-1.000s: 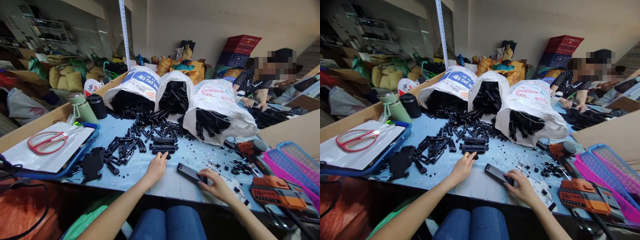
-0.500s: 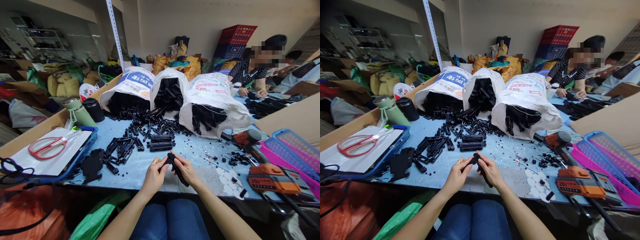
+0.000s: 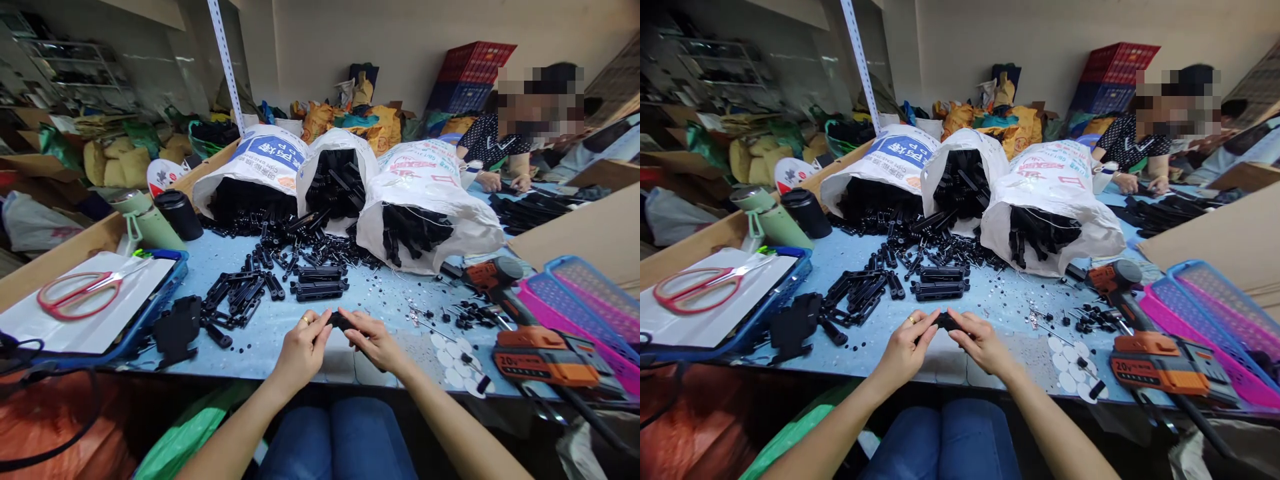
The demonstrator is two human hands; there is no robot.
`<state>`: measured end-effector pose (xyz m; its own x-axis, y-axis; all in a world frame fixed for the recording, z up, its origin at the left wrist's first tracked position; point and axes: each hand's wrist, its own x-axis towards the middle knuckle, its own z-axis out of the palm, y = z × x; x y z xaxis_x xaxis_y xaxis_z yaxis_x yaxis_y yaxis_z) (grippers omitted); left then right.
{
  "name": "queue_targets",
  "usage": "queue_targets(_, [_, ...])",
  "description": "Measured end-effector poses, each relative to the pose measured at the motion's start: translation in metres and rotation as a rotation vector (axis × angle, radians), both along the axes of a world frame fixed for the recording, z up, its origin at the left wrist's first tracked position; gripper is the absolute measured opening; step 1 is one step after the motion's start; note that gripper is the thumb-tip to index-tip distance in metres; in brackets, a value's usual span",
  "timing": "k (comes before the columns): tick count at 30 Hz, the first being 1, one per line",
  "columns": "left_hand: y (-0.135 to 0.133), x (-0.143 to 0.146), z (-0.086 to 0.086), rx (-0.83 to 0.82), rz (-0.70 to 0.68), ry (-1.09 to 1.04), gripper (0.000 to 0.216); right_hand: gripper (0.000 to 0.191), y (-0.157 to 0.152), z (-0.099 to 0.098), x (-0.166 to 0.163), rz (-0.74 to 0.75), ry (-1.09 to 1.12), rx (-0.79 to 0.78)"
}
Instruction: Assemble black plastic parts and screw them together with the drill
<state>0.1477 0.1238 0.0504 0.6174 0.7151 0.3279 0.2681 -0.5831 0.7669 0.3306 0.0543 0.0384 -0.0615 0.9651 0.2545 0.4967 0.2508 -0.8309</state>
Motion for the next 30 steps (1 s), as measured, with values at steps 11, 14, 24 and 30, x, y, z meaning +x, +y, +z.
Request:
queue_targets(11, [-0.031,0.017,-0.008,0.023,0.192,-0.313,0.038,0.046,0.001,-0.001,-0.058,-0.271,0.095,0.233])
queue_targets(14, [-0.026,0.018,-0.007,0.024,0.207,-0.333,0.039,0.046,0.002,-0.004,-0.063,-0.361,0.109,0.271])
queue_targets(24, [-0.034,0.010,-0.041,-0.142,0.375,0.210,0.051,0.036,0.052,-0.017,0.019,-0.340,-0.368,-0.200])
queue_targets(30, [-0.015,0.021,-0.022,0.312,-0.323,0.502,0.048,0.055,0.138,0.022,0.153,-0.938,-0.566,-0.411])
